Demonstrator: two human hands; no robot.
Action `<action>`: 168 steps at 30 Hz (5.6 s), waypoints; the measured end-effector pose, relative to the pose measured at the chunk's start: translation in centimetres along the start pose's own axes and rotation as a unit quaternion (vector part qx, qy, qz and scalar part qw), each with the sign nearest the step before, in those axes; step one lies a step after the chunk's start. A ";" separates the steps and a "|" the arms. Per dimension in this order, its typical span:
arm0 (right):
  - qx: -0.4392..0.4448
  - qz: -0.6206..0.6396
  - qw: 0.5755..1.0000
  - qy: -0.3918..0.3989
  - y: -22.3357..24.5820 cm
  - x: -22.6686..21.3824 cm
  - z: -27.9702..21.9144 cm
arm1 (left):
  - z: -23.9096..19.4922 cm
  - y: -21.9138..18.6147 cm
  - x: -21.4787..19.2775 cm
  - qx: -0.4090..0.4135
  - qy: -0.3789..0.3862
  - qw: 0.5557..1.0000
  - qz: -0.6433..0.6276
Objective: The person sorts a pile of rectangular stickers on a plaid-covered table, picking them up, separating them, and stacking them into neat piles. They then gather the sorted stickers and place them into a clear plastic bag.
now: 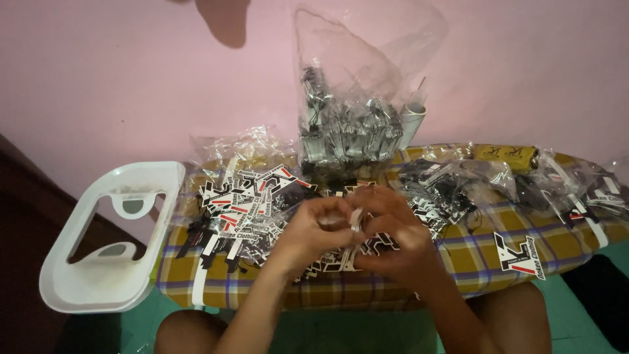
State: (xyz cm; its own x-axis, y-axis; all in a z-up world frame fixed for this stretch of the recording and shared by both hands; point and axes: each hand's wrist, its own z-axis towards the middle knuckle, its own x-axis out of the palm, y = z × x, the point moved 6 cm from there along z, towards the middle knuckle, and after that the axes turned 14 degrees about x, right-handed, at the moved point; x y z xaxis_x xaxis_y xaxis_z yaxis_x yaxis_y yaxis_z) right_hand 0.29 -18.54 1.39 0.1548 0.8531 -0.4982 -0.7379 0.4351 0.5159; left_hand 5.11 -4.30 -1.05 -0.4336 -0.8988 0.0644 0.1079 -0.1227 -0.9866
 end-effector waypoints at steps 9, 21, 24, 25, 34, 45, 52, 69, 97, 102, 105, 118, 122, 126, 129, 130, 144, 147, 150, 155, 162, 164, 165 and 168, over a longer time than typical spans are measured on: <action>0.315 -0.010 0.946 0.073 -3.6 -3.4 0.5 | 0.1 0.2 -1.8 0.025 -0.133 0.985 -0.106; 0.452 -0.285 0.777 0.331 -8.4 -5.5 -4.3 | -0.1 -2.4 -3.9 0.236 -0.133 0.963 -0.007; 0.495 -0.300 0.713 0.395 -6.7 -4.6 -4.6 | 0.1 -1.1 -4.3 0.211 -0.164 0.964 0.001; 0.494 -0.301 0.714 0.395 -7.1 -4.8 -4.4 | 0.1 -1.2 -4.2 0.213 -0.164 0.963 0.001; 0.573 -0.258 0.712 0.314 -9.8 -7.7 -4.6 | 0.3 -0.5 -4.2 0.199 -0.168 0.965 -0.026; 0.349 -0.228 0.880 0.228 -8.6 -4.3 -1.6 | 0.6 -0.5 -3.4 0.283 -0.135 0.946 -0.080; 0.438 -0.237 0.844 0.200 -9.8 -4.0 -1.4 | 0.6 0.8 -4.3 0.258 -0.139 0.954 -0.062; 0.217 -0.062 0.939 0.258 -6.0 1.4 -1.0 | -0.8 -3.3 -3.0 0.272 -0.149 0.948 -0.069; 0.397 0.158 0.891 -0.150 -12.9 -4.1 -0.5 | -0.3 -0.7 -5.1 0.249 -0.154 0.953 -0.077; 0.412 0.221 0.867 -0.171 -13.7 -4.1 -0.6 | -1.0 -1.3 -4.7 0.233 -0.155 0.957 -0.071; 0.424 0.246 0.853 -0.180 -14.5 -3.5 -1.3 | -0.4 0.1 -5.0 0.223 -0.160 0.958 -0.079; 0.375 0.383 0.825 -0.179 -17.0 -0.6 -1.2 | 0.1 0.1 -3.3 0.167 -0.139 0.970 -0.105; 0.385 0.432 0.800 -0.160 -15.7 -0.1 -0.5 | 0.1 0.0 -2.5 0.198 -0.125 0.961 -0.148; 0.349 0.423 0.820 -0.163 -12.3 -0.2 0.4 | 0.4 0.1 -2.6 0.193 -0.118 0.962 -0.151; 0.319 0.420 0.842 -0.112 -9.1 0.7 2.3 | 0.6 0.4 -3.0 0.168 -0.122 0.960 -0.189; 0.320 0.421 0.842 -0.106 -9.0 1.1 2.3 | 0.8 1.3 -3.5 0.169 -0.128 0.959 -0.189; 0.285 0.284 0.914 -0.057 -2.7 3.6 5.6 | 1.3 1.4 -5.0 0.116 -0.132 0.958 -0.228; 0.347 0.250 0.903 -0.050 -2.7 4.1 5.2 | 1.1 0.9 -5.5 0.165 -0.099 0.958 -0.212; 0.330 0.286 0.899 -0.030 -1.7 4.1 4.8 | 0.8 0.9 -6.0 0.222 -0.068 0.967 -0.101; 0.321 0.202 0.924 -0.047 -1.7 3.9 4.6 | 0.1 -0.4 -5.2 0.242 -0.068 0.960 -0.121; 0.196 0.007 0.968 -0.154 -0.6 1.7 4.5 | -0.3 -1.9 -5.7 0.243 -0.155 0.931 -0.222; 0.197 0.011 0.972 -0.125 -1.1 2.4 3.9 | -0.2 -1.6 -6.2 0.236 -0.169 0.928 -0.233; 0.199 0.016 0.975 -0.095 -1.3 3.0 3.6 | -0.3 -1.3 -6.5 0.228 -0.183 0.925 -0.243; 0.185 0.046 0.978 -0.083 0.5 3.4 4.3 | -0.5 -1.9 -6.5 0.252 -0.185 0.924 -0.220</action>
State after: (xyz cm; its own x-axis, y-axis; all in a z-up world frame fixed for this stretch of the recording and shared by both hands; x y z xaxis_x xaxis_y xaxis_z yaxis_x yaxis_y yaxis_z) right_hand 3.31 -14.22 2.97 0.2265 0.9150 -0.3339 -0.4707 0.4029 0.7849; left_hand 7.31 1.96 0.30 -0.2095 -0.7857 0.5820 0.4365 -0.6078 -0.6634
